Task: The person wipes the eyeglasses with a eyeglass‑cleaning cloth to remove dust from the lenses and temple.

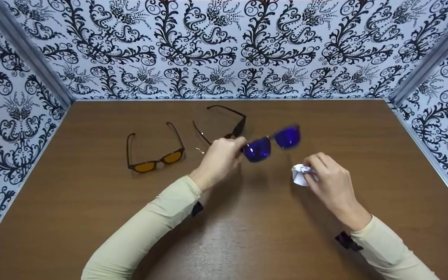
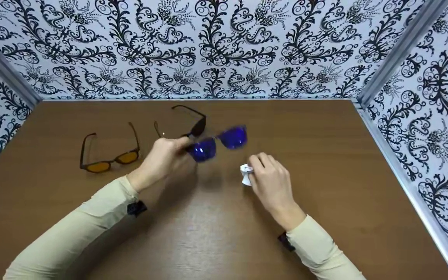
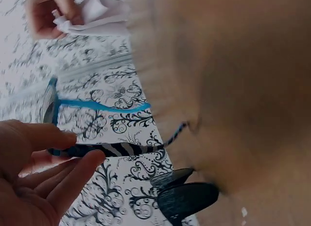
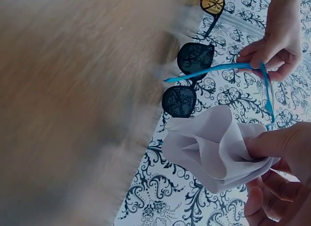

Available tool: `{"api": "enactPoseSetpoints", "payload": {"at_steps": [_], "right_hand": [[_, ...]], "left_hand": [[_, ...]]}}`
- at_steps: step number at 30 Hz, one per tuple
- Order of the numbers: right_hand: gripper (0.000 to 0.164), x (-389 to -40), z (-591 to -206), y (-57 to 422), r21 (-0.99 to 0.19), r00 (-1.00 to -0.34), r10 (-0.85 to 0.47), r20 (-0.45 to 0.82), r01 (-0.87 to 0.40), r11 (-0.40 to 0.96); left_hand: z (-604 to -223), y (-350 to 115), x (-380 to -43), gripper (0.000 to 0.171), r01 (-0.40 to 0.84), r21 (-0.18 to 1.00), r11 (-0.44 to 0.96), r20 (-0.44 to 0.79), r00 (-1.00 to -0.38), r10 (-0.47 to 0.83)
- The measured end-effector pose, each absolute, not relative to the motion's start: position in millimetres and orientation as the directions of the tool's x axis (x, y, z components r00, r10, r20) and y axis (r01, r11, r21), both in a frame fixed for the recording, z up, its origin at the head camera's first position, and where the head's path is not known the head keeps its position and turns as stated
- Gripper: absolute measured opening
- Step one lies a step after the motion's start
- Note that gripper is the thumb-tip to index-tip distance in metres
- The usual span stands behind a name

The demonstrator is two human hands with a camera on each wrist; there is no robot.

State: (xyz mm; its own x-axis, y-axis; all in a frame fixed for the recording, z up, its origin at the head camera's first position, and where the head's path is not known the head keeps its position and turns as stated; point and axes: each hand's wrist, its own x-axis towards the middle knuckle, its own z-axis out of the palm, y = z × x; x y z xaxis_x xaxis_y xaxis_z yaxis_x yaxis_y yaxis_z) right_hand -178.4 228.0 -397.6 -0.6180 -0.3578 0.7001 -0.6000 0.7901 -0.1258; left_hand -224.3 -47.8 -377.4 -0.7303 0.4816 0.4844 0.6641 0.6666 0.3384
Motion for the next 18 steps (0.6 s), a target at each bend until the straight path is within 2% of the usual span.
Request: {"api": "enactPoseSetpoints", "payload": {"at_steps": [4, 7, 12, 18], "right_hand": [[0.033, -175, -401, 231, -0.141, -0.624, -0.35, 0.699, -0.6, 0.788], [0.034, -172, -403, 232, -0.142, -0.62, -0.353, 0.7, -0.606, 0.783], [0.033, -170, -407, 232, -0.133, -0.609, -0.375, 0.699, -0.626, 0.768], [0.035, -167, -411, 228, -0.153, -0.615, -0.4, 0.68, -0.652, 0.742]], "left_hand": [[-379, -38, -220, 0.019, 0.7, 0.085, 0.709, 0.397, -0.677, 0.62], [-383, -32, -219, 0.016, 0.693, -0.031, 0.72, 0.347, -0.668, 0.658], [-392, -26, -224, 0.013, 0.671, -0.097, 0.736, 0.313, -0.681, 0.662], [-402, -22, -230, 0.014, 0.682, -0.099, 0.724, 0.291, -0.676, 0.677]]}}
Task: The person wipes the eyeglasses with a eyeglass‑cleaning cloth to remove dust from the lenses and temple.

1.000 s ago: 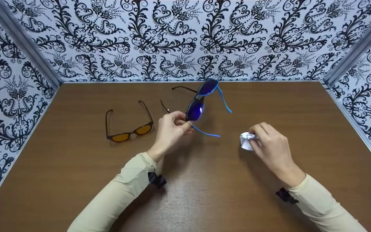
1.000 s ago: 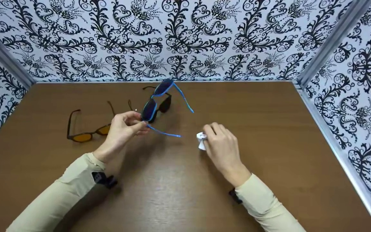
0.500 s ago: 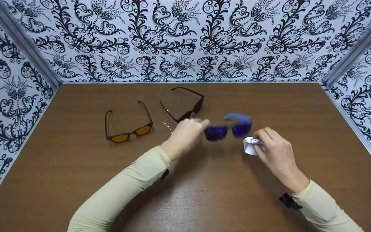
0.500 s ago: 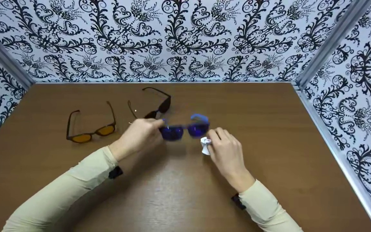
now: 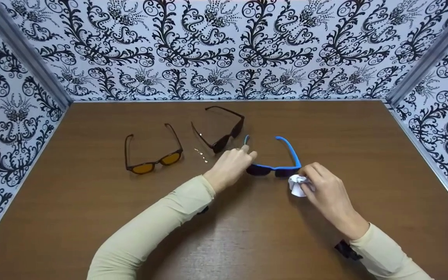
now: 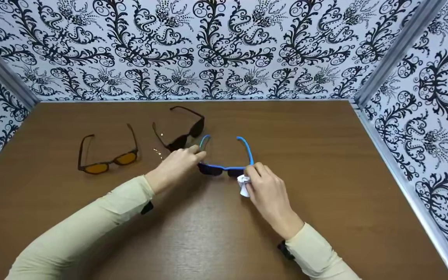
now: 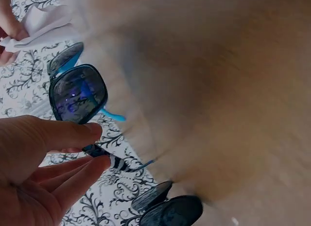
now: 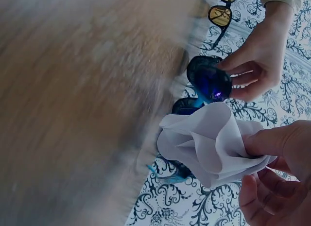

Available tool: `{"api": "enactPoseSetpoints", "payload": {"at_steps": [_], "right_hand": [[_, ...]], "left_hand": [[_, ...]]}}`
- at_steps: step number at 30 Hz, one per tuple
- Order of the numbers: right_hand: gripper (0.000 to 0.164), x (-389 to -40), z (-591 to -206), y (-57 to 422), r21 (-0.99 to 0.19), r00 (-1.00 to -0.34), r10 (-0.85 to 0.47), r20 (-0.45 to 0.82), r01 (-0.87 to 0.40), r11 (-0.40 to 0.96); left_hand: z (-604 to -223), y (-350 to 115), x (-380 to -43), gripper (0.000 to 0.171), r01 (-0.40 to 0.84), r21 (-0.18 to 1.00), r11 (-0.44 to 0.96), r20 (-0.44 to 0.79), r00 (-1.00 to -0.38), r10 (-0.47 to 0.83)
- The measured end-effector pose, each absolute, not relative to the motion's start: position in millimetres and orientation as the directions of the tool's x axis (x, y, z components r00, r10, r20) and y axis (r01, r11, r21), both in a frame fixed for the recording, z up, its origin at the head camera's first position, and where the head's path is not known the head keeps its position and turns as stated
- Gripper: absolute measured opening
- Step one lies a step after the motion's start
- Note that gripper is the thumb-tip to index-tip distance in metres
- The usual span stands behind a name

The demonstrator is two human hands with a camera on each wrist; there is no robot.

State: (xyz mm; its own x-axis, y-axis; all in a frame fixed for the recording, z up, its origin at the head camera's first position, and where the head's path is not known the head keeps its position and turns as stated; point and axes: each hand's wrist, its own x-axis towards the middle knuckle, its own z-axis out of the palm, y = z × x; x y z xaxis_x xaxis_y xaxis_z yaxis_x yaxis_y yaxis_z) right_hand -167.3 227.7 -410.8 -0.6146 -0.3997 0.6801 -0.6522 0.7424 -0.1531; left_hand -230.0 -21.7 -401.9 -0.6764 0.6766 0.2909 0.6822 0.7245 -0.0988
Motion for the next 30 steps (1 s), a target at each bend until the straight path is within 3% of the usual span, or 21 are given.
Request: {"api": "enactPoseSetpoints", "payload": {"at_steps": [16, 23, 30], "right_hand": [[0.038, -166, -403, 197, -0.215, -0.594, -0.446, 0.67, -0.729, 0.649], [0.033, -169, -411, 172, -0.243, -0.585, -0.532, 0.613, -0.78, 0.577], [0.044, -171, -415, 158, -0.303, -0.545, -0.631, 0.553, -0.836, 0.457]], "left_hand": [[-410, -31, -228, 0.016, 0.699, -0.017, 0.714, 0.254, -0.688, 0.68], [-403, -51, -223, 0.014, 0.706, -0.046, 0.706, 0.301, -0.664, 0.684], [-399, -68, -220, 0.016, 0.695, -0.005, 0.719, 0.34, -0.675, 0.654]]}}
